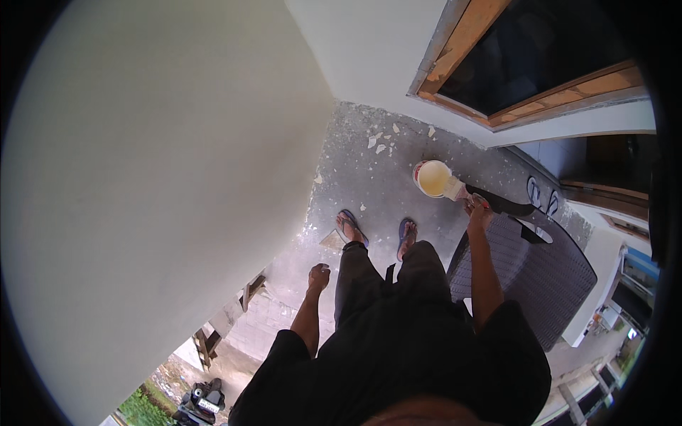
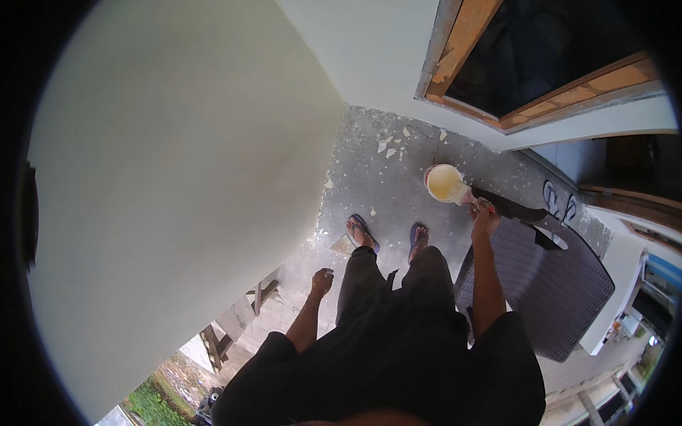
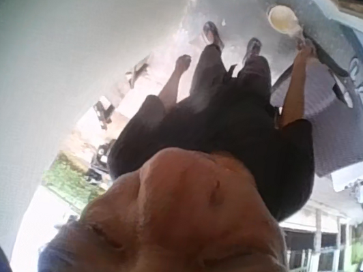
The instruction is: The person paints the exterior wall of a house using a paintbrush and a bucket of paint, then moves a chair aside.
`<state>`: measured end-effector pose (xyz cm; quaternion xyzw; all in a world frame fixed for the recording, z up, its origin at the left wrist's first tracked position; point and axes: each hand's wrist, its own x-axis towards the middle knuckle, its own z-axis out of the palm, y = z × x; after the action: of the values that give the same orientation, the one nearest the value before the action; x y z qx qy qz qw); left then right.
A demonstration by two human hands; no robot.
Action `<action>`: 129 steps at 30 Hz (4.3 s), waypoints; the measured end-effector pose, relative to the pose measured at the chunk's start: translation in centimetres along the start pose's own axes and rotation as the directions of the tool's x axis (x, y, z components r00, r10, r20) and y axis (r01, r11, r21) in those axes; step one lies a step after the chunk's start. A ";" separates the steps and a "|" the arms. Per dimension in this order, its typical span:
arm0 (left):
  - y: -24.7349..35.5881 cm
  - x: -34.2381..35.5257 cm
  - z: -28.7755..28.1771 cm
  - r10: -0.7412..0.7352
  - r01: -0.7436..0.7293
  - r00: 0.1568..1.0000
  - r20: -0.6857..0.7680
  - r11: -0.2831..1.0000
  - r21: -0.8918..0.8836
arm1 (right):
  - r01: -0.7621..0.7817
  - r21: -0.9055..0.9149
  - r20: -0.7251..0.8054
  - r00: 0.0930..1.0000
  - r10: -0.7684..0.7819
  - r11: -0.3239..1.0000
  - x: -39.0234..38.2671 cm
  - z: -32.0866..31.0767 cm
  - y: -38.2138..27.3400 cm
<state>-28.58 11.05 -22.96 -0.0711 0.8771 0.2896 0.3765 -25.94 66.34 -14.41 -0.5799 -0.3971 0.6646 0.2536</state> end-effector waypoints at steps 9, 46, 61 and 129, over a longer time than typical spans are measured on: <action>10.1 5.8 6.4 0.353 -0.353 0.934 -0.057 0.935 0.011 | 0.365 -0.678 0.077 0.898 -0.432 0.638 17.5 1.7 13.5; 3.5 12.8 23.7 0.220 -0.188 0.955 0.201 0.968 -0.167 | 0.437 -0.835 0.417 0.899 -0.133 0.336 29.7 0.9 26.8; 0.7 15.1 24.8 0.163 -0.107 0.947 0.278 0.973 -0.205 | 0.140 -0.519 0.011 0.987 -0.158 0.843 26.8 -1.6 27.0; -5.6 19.5 23.4 0.203 -0.414 0.809 0.551 0.863 0.290 | -0.141 0.095 0.333 0.937 0.103 0.985 9.4 37.2 60.0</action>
<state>-25.96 21.42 -52.00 0.2313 0.7876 0.1726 0.5445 -56.62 31.80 -68.65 -0.4694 -0.3571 0.7881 0.1760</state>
